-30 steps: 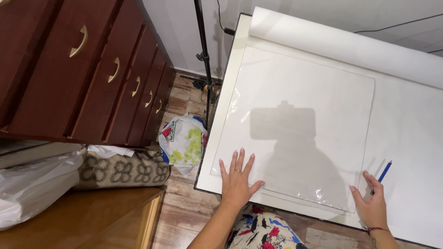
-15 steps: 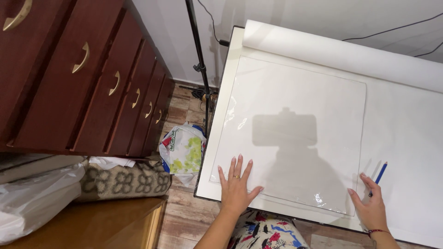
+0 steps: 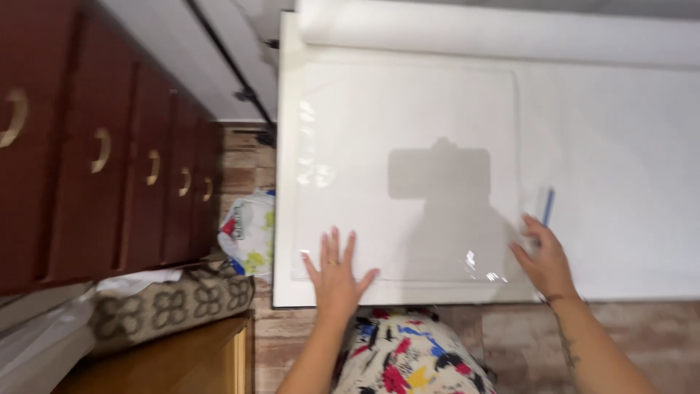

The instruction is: Tracing a rectangular template onto a roll of white paper using a pen

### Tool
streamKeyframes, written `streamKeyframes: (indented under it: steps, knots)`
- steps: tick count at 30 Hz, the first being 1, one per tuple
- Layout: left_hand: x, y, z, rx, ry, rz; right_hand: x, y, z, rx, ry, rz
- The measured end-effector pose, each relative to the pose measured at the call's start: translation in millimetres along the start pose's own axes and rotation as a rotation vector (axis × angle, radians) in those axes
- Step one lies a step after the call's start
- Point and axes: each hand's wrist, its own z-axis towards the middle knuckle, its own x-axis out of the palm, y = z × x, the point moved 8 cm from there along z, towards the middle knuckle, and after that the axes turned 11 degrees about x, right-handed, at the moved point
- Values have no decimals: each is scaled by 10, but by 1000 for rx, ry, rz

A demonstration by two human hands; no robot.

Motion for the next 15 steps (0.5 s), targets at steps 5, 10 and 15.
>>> streamKeyframes:
  steps: [5,10,15]
  knots:
    - [12,-30,-11,-46,99,-59,-53,-92,-79,-190,40,-152]
    - [49,29,-32,-7,53,72,15,119,-267,-120,346,-88]
    - [-66,46,-30,65,-98,47,-15,124,-259,-187,324,-105]
